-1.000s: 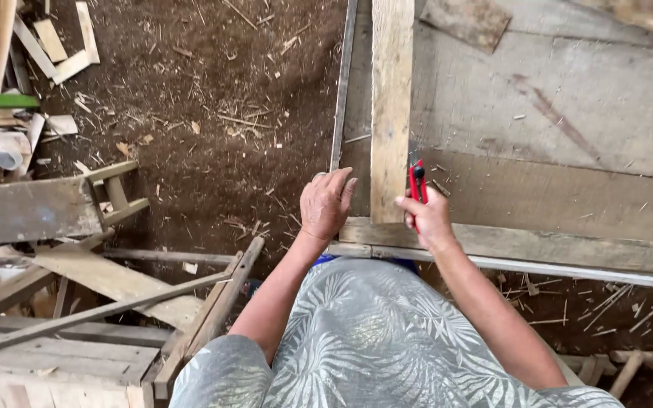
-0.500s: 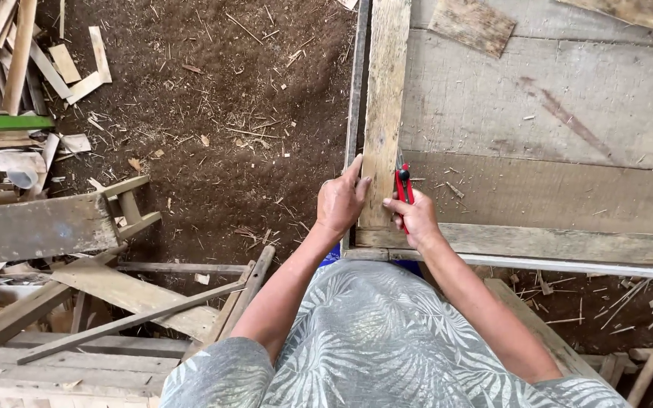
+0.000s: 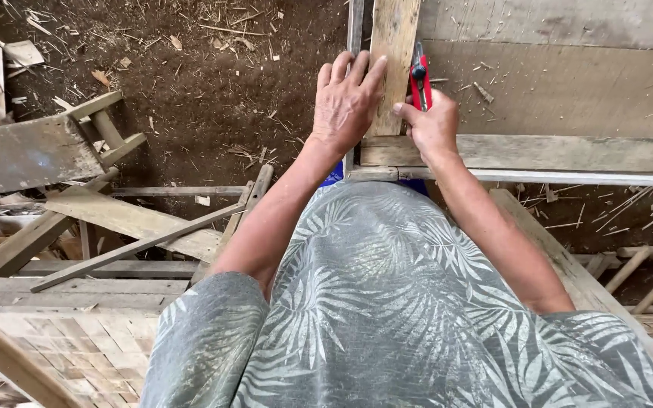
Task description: Trimming thin wood strips or veneer using a utility knife on a wooden surface
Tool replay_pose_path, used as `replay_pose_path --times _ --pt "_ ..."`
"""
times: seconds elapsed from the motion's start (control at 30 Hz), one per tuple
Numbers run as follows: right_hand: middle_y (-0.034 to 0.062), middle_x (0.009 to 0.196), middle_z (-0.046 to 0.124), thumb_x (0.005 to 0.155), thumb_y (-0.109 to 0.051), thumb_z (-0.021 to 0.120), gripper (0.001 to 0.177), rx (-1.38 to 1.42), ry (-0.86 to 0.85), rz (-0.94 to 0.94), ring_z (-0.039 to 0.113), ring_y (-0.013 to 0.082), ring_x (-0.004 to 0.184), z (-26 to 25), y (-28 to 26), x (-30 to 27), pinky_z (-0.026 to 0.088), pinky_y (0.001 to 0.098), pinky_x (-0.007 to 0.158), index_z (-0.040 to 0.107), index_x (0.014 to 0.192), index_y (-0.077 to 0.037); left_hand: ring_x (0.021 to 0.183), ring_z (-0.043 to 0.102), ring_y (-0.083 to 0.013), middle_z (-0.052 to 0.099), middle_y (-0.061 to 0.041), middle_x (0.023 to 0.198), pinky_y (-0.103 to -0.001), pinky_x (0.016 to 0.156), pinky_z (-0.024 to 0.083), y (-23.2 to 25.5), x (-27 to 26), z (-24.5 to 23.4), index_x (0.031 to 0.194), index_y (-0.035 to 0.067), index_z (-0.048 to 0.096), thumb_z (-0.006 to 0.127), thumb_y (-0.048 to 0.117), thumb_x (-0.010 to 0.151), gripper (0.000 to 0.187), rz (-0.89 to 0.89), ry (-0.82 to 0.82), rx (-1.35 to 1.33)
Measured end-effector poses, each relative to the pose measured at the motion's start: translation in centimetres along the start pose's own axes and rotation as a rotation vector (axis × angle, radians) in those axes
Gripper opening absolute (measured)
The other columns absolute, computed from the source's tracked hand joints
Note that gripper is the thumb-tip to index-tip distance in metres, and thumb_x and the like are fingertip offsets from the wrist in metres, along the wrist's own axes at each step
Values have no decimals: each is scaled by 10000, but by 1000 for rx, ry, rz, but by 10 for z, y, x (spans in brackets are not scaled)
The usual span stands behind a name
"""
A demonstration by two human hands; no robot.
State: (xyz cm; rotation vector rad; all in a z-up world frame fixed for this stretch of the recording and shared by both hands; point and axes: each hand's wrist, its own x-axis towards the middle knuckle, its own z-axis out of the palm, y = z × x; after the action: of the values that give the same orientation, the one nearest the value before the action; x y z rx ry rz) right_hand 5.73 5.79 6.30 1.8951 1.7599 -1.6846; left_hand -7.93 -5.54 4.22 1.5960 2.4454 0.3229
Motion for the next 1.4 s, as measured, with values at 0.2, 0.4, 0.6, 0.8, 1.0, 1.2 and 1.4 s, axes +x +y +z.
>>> replay_pose_path --times 0.2,0.4,0.6,0.8,1.0,1.2,1.4 --pt "-44 675 667 761 -126 946 258 -66 56 -88 561 75 562 4 23 17 486 278 514 695 819 -144 1445 383 -354 285 -156 1620 -582 1141 381 -4 23 -1 1477 249 564 844 382 942 618 -64 -19 40" --pt "-58 690 603 761 -188 858 208 -57 16 -207 512 87 604 14 58 33 444 307 551 669 846 -171 1445 346 -391 436 -131 1561 -668 1183 225 -26 106 -17 1531 177 464 792 449 996 683 -39 40 68" --pt "-10 627 623 911 -170 748 85 -116 -46 -38 555 92 496 8 -11 -31 482 254 456 687 903 -111 1570 89 -376 192 -106 1722 -720 1210 42 -39 183 -23 1657 185 194 519 640 1084 800 -46 -149 124" --pt "31 597 640 901 -145 795 154 -74 -7 -12 613 125 436 9 -3 -26 530 247 405 669 857 -68 1573 -17 -333 109 -123 1734 -737 1192 -46 -45 221 -23 1668 199 129 282 700 1057 805 -59 -216 142" --pt "19 620 640 906 -161 793 183 -76 24 -51 637 121 442 8 0 -26 547 236 401 644 831 -85 1572 -57 -327 58 -109 1735 -756 1185 -74 -46 227 -18 1677 184 108 232 671 1063 793 -83 -240 166" --pt "24 650 620 919 -78 737 92 132 -27 -39 550 109 444 6 7 -25 514 243 403 666 973 -56 1570 16 -338 154 -126 1721 -738 1196 -31 -50 243 -25 1659 129 209 343 623 1060 788 -68 -158 133" --pt "24 671 576 951 -50 671 245 286 -82 -53 528 117 468 -29 33 -19 537 242 421 651 1184 22 1588 74 -293 130 -89 1719 -647 1255 18 -64 267 -13 1665 188 223 276 575 1104 684 -201 -76 57"
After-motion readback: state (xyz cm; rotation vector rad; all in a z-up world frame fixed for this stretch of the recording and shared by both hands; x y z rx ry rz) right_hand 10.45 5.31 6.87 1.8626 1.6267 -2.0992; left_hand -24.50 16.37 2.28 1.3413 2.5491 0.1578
